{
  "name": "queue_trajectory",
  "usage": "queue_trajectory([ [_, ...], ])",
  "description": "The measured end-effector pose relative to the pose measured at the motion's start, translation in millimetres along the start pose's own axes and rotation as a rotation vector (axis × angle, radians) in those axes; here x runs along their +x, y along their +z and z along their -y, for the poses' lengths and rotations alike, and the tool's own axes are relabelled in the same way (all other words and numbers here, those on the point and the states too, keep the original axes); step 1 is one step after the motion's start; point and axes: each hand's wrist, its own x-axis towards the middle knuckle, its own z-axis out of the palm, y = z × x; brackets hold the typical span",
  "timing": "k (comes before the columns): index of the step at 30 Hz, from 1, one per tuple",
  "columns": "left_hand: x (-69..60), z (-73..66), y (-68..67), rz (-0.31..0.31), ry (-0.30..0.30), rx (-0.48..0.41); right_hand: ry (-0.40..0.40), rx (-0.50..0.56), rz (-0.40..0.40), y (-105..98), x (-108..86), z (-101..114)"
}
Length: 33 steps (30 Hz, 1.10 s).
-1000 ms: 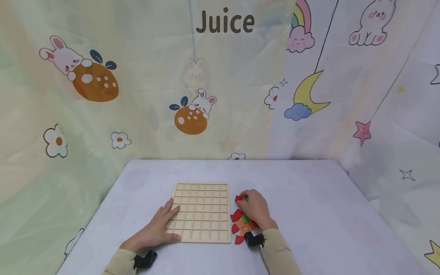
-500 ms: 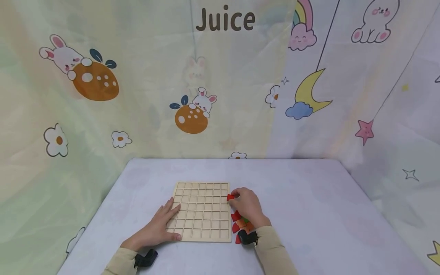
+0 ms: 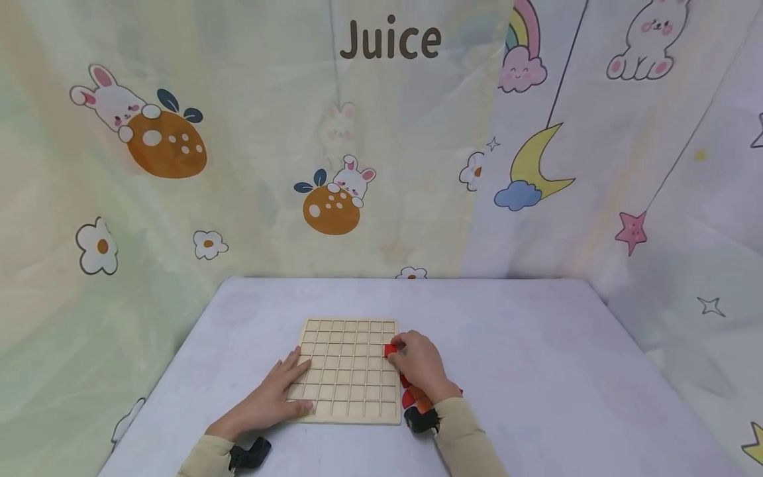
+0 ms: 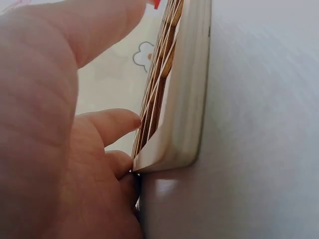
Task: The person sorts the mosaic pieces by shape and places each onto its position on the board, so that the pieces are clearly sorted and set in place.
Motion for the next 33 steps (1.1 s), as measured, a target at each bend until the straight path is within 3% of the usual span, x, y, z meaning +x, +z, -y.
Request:
queue_trajectory([
  [4,-1.4,-1.2,-0.2,-0.002,-0.035,-0.029,-0.003,-0.015,-0.012,2.7,-1.3,-0.5],
  [8,-4.0,0.0,-2.1,-0.046,-0.052,-0.067,-0.042,-0.035,-0.033,6.1,0.8,1.0],
  [15,-3.4,1.9,-1.5,-0.112,-0.007,-0.124,-0.020,-0.063,-0.063,7.7,1.2,0.7],
  [21,-2.0,1.7,-0.2,-0.172,-0.019,-0.145,-0.013,-0.078,-0.060,10.1,3.1,-1.0],
  [33,-1.7,2.7,0.4,-0.198,-0.021,-0.130,-0.016,-0.079,-0.052,12.6,4.1,0.0],
])
